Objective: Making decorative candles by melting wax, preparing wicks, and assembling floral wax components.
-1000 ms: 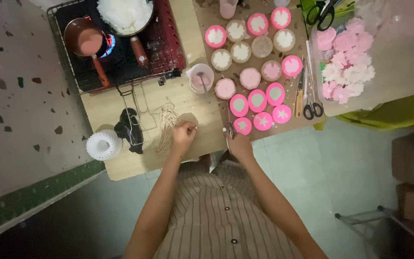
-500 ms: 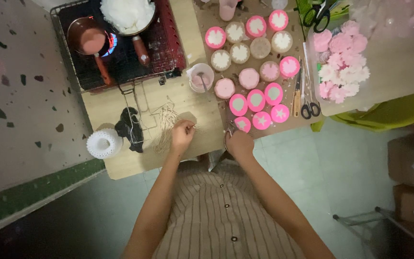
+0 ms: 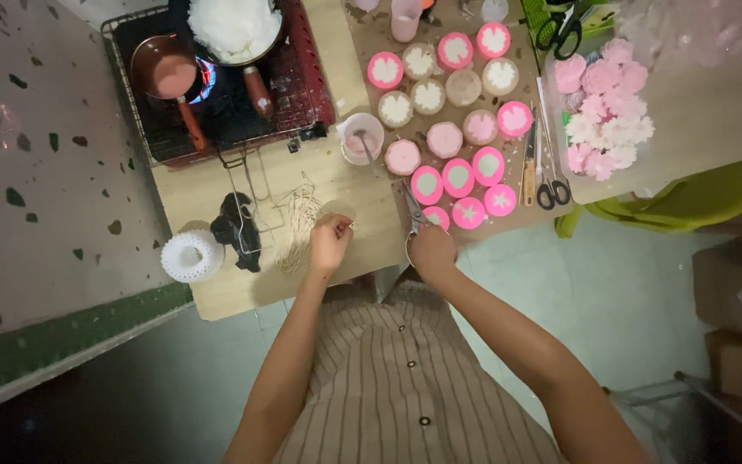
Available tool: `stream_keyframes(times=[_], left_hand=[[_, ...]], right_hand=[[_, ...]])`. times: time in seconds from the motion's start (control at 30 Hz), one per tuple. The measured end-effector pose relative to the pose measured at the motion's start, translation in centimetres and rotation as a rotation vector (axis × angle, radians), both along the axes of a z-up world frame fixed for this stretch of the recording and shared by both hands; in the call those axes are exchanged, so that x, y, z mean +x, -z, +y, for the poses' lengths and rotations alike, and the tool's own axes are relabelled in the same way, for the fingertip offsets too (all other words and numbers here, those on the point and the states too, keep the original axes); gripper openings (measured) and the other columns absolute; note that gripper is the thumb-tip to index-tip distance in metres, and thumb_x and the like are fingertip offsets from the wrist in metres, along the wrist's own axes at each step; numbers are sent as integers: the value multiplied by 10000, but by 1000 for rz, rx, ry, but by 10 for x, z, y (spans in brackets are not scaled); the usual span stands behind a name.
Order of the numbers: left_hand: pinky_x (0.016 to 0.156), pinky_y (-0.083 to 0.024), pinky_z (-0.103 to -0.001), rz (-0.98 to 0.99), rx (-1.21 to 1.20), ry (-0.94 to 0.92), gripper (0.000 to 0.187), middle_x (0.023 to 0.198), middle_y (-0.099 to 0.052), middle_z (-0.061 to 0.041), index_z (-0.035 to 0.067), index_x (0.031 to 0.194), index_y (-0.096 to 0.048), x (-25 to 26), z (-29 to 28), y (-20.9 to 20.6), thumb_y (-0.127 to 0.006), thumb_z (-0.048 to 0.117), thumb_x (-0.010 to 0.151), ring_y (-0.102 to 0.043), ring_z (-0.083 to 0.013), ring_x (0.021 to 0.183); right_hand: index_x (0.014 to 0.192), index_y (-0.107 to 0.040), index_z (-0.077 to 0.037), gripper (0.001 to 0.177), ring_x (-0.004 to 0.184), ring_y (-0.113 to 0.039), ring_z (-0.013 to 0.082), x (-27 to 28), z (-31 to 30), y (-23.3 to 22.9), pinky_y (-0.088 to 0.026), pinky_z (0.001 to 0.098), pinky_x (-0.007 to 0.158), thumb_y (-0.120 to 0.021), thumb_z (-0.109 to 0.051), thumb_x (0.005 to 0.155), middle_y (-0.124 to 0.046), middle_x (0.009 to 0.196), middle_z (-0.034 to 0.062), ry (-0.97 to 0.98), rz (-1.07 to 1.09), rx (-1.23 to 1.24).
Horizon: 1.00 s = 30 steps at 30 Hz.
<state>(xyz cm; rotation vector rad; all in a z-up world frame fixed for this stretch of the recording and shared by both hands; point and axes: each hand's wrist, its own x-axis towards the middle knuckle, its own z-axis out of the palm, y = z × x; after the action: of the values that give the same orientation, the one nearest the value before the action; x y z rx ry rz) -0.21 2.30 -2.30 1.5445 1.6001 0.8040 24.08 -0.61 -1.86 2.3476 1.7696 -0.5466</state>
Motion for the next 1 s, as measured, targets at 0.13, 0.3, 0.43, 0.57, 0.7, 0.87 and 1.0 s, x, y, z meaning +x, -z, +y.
stream_keyframes(times=[0.13, 0.3, 0.43, 0.57, 0.7, 0.87, 1.0], left_hand=[[710, -565, -350, -9, 25, -12, 171, 899, -722, -140, -6, 987, -745, 1, 0, -6, -711, 21, 822, -687, -226, 735], [711, -569, -353, -52, 14, -31, 167, 908, -720, -140, -7, 994, -744, 4, -1, -7, -698, 24, 836, -687, -226, 737], [706, -558, -358, -18, -25, 24, 139, 886, -717, -138, -3, 973, -743, 10, -2, 0, -718, 46, 845, -688, -230, 729], [694, -565, -355, -117, -1, -1, 147, 882, -735, -140, 8, 969, -753, 9, -11, 20, -697, 51, 840, -701, -238, 712], [704, -576, -347, -90, -75, -86, 157, 851, -750, -139, 26, 993, -755, 7, -29, 34, -710, 83, 855, -719, -221, 717], [677, -574, -345, -133, -145, -117, 156, 855, -740, -126, 20, 1005, -738, 1, -54, 25, -709, 66, 859, -718, -210, 709], [665, -569, -334, -131, -94, -118, 127, 843, -735, -124, 17, 970, -746, -6, -67, 42, -722, 71, 857, -705, -210, 690]], right_hand=[[932, -743, -35, 354, 824, -737, 407, 10, -28, -23, -583, 515, 671, -566, -341, 951, -734, 906, 229, -104, 54, -72], [904, -750, -41, 380, 819, -720, 432, 19, -60, -46, -564, 538, 685, -561, -366, 959, -729, 883, 226, -70, 111, -75], [1020, -655, 6, 427, 796, -710, 421, 10, -47, -64, -566, 525, 704, -663, -405, 902, -709, 885, 218, -44, 156, -23], [1085, -577, -28, 389, 837, -683, 393, -12, -1, -63, -535, 522, 726, -727, -293, 842, -691, 905, 195, -271, 310, 425], [1118, -591, -5, 447, 830, -674, 381, -20, 39, -25, -527, 517, 673, -725, -297, 808, -687, 888, 194, -299, 322, 275], [1054, -613, -16, 221, 869, -692, 316, -17, 66, 31, -567, 428, 753, -569, -108, 858, -680, 960, 169, -586, -33, 441], [1041, -630, -15, 236, 832, -690, 312, -15, 80, 34, -562, 414, 691, -579, -110, 831, -689, 982, 186, -614, -99, 517]])
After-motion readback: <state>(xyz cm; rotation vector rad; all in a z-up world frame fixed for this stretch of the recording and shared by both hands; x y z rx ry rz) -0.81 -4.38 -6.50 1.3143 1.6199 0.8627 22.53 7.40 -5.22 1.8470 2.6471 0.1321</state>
